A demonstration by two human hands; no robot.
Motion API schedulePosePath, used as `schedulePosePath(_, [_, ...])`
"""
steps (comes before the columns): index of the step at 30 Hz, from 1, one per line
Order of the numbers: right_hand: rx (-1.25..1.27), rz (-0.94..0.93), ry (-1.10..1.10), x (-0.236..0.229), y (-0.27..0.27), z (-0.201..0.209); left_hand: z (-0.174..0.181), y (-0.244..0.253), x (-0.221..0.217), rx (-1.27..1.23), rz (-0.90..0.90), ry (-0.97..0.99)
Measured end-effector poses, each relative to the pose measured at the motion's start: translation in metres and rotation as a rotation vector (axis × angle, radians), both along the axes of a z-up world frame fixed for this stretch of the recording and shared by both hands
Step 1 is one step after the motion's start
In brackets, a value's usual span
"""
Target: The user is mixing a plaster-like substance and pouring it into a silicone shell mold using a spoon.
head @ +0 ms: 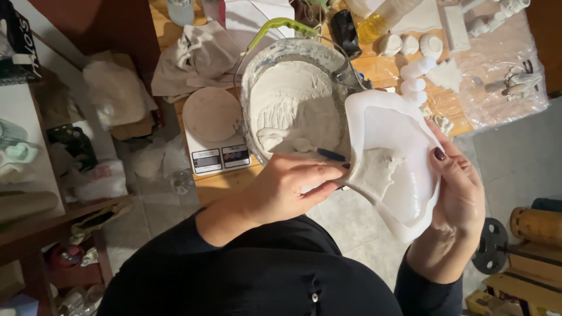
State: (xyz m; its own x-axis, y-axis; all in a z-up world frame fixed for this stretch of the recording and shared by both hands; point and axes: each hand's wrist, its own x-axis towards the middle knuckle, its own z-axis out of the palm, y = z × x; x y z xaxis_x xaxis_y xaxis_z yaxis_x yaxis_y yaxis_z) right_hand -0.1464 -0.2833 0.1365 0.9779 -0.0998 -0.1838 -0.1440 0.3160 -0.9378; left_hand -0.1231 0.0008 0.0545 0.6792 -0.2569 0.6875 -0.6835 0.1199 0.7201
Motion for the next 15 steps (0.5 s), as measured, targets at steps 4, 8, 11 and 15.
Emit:
schedulePosePath(4, [-0.018,0.006,0.008,0.0013,-0.0026,0.0007,0.0,0.0031,0.0017,0.014,-0.015,0.001])
schedulePosePath(8, [0.072,0.02,-0.023,-0.0009,0.001,0.0042,0.0009,0.007,0.0053,0.054,-0.028,-0.049])
schedulePosePath(11, [0.103,0.04,-0.027,-0.0009,0.0018,0.0051,0.001,0.0088,0.0061,0.085,-0.025,-0.079])
schedulePosePath(15, [0.091,0.034,-0.043,-0.0021,-0.0036,0.0018,0.0026,0.0084,0.004,0.129,0.016,-0.091])
